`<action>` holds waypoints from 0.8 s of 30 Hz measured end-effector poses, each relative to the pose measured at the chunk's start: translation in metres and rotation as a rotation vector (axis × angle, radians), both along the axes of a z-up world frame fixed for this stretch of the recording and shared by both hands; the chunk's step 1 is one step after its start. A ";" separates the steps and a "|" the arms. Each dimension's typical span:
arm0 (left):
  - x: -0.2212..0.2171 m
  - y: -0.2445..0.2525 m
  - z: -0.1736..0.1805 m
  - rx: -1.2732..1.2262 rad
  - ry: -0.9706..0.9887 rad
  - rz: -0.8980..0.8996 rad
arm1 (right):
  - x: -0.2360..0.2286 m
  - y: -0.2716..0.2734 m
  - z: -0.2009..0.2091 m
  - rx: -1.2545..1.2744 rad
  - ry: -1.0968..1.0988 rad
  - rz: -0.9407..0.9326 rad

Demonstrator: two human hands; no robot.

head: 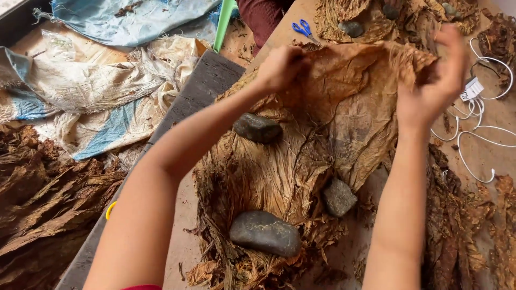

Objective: The person uses a stone to press and smooth a large bundle of dried fibrous material on a wooden table. They repeatedly lift, fold, and reposition the material while applying pressure with the stone, occasionally separating strands by hand.

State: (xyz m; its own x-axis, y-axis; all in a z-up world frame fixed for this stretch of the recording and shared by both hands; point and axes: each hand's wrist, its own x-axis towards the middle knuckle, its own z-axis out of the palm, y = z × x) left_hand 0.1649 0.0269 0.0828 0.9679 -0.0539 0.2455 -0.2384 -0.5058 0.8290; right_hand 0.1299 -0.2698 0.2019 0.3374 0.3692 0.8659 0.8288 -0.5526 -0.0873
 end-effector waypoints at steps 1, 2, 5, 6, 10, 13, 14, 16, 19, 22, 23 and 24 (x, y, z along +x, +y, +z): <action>0.006 0.008 -0.001 -0.032 -0.086 -0.006 | 0.004 -0.027 -0.017 0.034 0.061 -0.086; 0.011 0.013 -0.003 -0.065 -0.169 -0.023 | 0.003 -0.056 -0.036 0.071 0.125 -0.183; 0.035 0.014 -0.026 -0.113 -0.306 -0.021 | 0.004 -0.082 -0.081 0.371 1.298 -0.432; 0.039 0.011 -0.032 -0.111 -0.314 -0.027 | 0.007 -0.098 -0.097 0.379 1.289 -0.433; 0.041 0.014 -0.045 -0.028 -0.381 0.056 | 0.007 -0.135 -0.132 0.407 0.641 -0.460; 0.060 0.027 -0.065 0.179 -0.376 0.092 | -0.009 -0.154 -0.136 0.112 0.244 -0.469; 0.073 0.030 -0.072 0.296 -0.399 0.123 | -0.013 -0.163 -0.134 -0.076 0.175 -0.498; 0.087 0.039 -0.088 0.435 -0.448 0.132 | -0.001 -0.184 -0.159 -0.137 0.147 -0.523; 0.105 0.048 -0.109 0.689 -0.495 0.143 | 0.015 -0.200 -0.190 -0.252 0.124 -0.586; 0.117 0.052 -0.132 0.852 -0.464 0.138 | 0.027 -0.196 -0.223 -0.335 0.172 -0.652; 0.120 0.053 -0.139 0.896 -0.437 0.136 | 0.032 -0.193 -0.233 -0.368 0.208 -0.676; 0.123 0.054 -0.147 0.898 -0.436 0.136 | 0.033 -0.192 -0.241 -0.367 0.209 -0.675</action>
State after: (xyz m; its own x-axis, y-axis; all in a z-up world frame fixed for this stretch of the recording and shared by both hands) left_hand 0.2877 0.0810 -0.0646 0.8152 -0.2884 0.5023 -0.3233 -0.9461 -0.0184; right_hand 0.1630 -0.4622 -0.0391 0.7321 0.2764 0.6226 0.2912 -0.9533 0.0808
